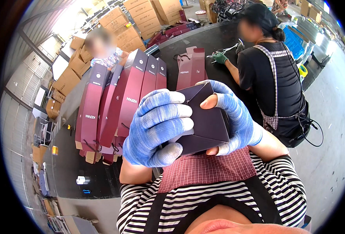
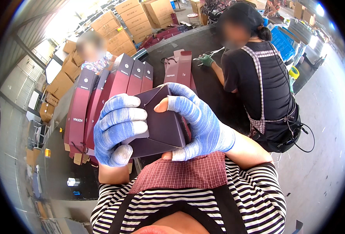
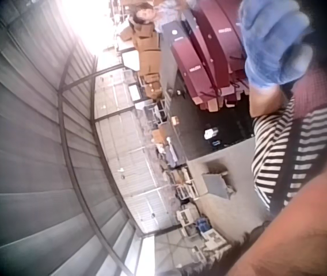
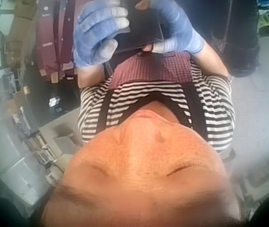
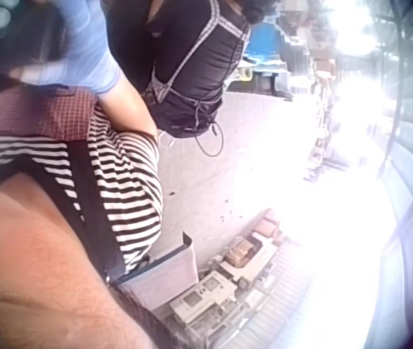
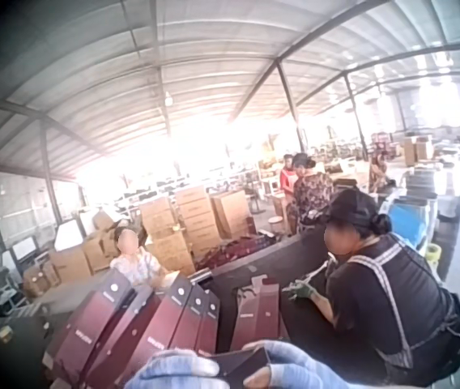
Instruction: The person folds several cardboard boxes by hand, tucking the flaps to secure the base of each box before placing them aside on the table.
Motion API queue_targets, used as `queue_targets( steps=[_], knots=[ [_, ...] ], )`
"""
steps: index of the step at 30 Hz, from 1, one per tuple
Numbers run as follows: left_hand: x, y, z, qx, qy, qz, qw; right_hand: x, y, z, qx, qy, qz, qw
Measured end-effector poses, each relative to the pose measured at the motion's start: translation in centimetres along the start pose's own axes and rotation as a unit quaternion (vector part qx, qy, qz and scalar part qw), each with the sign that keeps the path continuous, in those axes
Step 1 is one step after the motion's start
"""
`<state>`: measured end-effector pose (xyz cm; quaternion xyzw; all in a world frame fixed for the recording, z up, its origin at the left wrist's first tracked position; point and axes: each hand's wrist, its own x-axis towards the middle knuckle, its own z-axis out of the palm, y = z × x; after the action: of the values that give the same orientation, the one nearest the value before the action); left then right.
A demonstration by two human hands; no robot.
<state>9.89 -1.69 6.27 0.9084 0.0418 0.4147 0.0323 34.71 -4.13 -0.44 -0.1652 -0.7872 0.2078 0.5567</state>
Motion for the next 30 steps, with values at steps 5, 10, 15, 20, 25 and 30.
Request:
queue_targets(
  steps=[5,10,15,20,25,30],
  knots=[
    [-0.3,0.2,-0.1,0.024,-0.027,-0.024,0.999,-0.1,0.4,0.1,0.014,0.016,0.001,1.0],
    [-0.9,0.3,0.1,0.02,-0.016,-0.03,0.999,0.0,0.5,0.2,0.039,0.029,-0.005,0.999],
    [-2.0,0.1,0.9,0.02,0.033,-0.026,0.999,0.0,0.6,0.2,0.04,0.023,-0.003,0.999],
    [-1.6,-0.3,0.4,0.016,-0.019,-0.013,1.0,-0.5,1.2,1.3,0.173,0.049,0.022,0.983],
    [-2.5,-2.3,5.5,-0.028,0.106,-0.016,0.994,-3.3,2.9,1.5,0.23,0.048,0.125,0.964],
    [-6.5,-3.9,11.1,-0.191,0.078,-0.215,0.955,-7.2,4.9,0.9,0.22,0.168,0.2,0.94]
  ],
)
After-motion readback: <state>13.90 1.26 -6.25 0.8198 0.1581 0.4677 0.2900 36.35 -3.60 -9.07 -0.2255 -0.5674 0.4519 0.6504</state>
